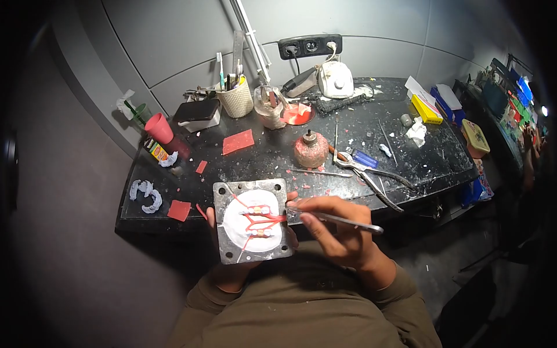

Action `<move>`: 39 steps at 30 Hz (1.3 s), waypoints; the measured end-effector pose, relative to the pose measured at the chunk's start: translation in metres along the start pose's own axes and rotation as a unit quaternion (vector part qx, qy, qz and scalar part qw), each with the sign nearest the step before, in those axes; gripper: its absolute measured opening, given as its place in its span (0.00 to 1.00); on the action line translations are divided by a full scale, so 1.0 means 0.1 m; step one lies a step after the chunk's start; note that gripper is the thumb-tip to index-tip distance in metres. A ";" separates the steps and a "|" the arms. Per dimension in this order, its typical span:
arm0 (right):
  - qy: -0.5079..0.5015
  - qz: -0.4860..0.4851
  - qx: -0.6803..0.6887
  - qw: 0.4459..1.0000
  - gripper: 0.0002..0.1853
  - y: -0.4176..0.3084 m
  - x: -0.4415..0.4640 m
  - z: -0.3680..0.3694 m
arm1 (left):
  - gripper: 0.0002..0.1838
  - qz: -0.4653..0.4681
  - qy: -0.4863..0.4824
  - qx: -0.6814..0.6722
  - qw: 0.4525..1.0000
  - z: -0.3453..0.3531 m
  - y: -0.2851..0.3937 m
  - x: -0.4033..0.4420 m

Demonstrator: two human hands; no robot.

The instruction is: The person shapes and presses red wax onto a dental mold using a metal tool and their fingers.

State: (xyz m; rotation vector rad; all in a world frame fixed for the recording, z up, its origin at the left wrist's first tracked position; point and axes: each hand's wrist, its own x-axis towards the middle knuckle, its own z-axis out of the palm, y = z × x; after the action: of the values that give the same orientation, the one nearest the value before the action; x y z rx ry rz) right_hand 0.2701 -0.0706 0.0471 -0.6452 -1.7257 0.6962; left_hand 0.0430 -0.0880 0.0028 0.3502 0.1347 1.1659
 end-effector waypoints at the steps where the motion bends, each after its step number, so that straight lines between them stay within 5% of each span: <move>1: -0.023 -0.036 -0.019 0.999 0.10 -0.02 0.03 0.02 | 0.68 -0.001 0.001 0.000 1.000 -0.03 0.01 -0.02; 4: -0.053 -0.108 -0.050 0.991 0.12 -0.01 0.08 0.03 | 0.67 -0.053 -0.063 0.017 0.996 -0.06 0.05 -0.02; 16: -0.063 -0.048 -0.002 0.997 0.13 0.00 0.02 0.04 | 0.69 -0.048 -0.018 0.046 0.998 0.05 0.06 0.00; 19: -0.108 -0.137 -0.044 0.984 0.12 0.03 0.09 0.05 | 0.69 -0.056 -0.043 -0.111 0.991 0.03 0.04 -0.01; 25: -0.109 -0.111 -0.043 0.987 0.13 0.07 0.04 0.10 | 0.69 -0.060 -0.031 -0.076 0.995 -0.11 0.06 -0.04; 27: -0.109 -0.113 -0.051 0.986 0.13 0.08 0.03 0.11 | 0.69 -0.054 0.020 0.040 0.998 -0.10 0.06 -0.04; 39: -0.090 -0.125 -0.091 0.984 0.09 0.01 0.05 0.16 | 0.67 -0.042 0.001 0.059 0.997 -0.08 0.07 -0.03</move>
State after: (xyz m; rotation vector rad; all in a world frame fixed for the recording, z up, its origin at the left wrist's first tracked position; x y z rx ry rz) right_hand 0.2538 -0.0679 0.0464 -0.4880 -2.0131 0.4342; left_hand 0.0339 -0.0871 -0.0026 0.4437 0.2186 1.0776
